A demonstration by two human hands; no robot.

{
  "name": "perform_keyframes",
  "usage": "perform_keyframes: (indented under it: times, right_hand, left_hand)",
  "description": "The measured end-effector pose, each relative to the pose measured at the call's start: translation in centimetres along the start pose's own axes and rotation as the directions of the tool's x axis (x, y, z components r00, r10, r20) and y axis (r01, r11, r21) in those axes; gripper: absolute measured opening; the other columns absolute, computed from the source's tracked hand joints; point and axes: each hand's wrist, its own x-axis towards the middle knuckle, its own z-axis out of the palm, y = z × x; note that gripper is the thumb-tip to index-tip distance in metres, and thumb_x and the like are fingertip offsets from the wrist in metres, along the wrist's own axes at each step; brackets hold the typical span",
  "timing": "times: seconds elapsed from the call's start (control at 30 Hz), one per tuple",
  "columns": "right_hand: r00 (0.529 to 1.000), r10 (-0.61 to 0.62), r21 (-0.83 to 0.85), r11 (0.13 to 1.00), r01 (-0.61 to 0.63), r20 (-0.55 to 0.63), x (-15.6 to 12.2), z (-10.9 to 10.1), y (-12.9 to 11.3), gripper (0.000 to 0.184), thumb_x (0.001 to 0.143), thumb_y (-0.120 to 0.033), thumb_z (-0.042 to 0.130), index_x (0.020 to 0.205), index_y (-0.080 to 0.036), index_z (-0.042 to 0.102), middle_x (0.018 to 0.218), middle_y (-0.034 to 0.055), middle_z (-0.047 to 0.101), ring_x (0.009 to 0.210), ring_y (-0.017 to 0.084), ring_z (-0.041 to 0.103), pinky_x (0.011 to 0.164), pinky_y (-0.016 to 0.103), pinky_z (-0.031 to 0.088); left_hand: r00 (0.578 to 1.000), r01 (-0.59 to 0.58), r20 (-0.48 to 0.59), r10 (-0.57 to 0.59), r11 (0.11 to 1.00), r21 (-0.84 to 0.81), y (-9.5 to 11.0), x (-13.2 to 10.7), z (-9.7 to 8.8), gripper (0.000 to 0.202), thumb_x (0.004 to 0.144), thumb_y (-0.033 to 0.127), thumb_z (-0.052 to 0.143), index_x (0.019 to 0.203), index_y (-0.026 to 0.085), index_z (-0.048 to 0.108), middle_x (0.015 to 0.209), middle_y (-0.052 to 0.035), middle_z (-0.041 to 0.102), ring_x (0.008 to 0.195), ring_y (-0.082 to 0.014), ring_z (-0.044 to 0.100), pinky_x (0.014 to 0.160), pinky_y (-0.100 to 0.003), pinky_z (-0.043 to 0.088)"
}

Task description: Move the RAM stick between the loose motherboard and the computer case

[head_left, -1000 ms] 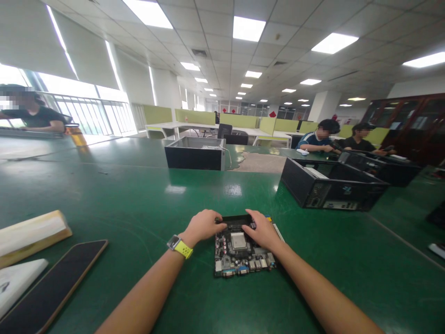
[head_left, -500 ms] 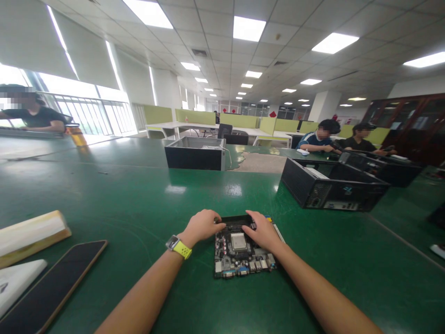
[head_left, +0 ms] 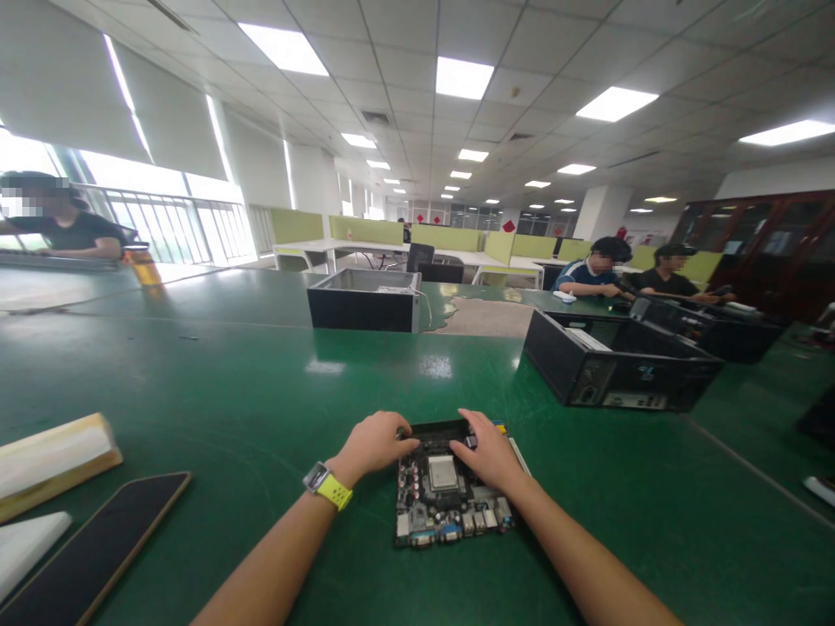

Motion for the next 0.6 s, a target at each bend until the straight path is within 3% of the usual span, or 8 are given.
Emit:
perform_keyframes:
  times: [0.47,0.6]
  right_hand:
    - [0.992,0.089,-0.028,0.996,-0.087,0.087,0.32,-0.33,-0.55,0.063,0.072,-0.039,0.06,0.131,-0.02,0.046,0.128,0.0085,0.051,0.119,0.026,0.043,0.101,0.037,0.033]
    - [0.992,0.096,-0.018,0.995,-0.094,0.081,0.37,-0.2,-0.57,0.064,0.072,-0.038,0.06,0.131,-0.019,0.045,0.127,0.0089,0.051,0.118,0.026,0.044,0.101,0.036,0.032]
  left_hand:
    - [0.997,-0.003,0.08,0.012,0.994,-0.11,-0.27,-0.38,-0.72,0.026,0.075,0.043,0.052,0.086,0.026,0.068,0.105,-0.0014,0.066,0.096,-0.0203,0.059,0.085,-0.029,0.042]
    - [0.997,0.016,0.081,-0.006,0.992,-0.123,-0.47,-0.53,-0.54,0.031,0.075,0.046,0.052,0.091,0.026,0.068,0.118,-0.0019,0.061,0.107,-0.0217,0.056,0.091,-0.03,0.04]
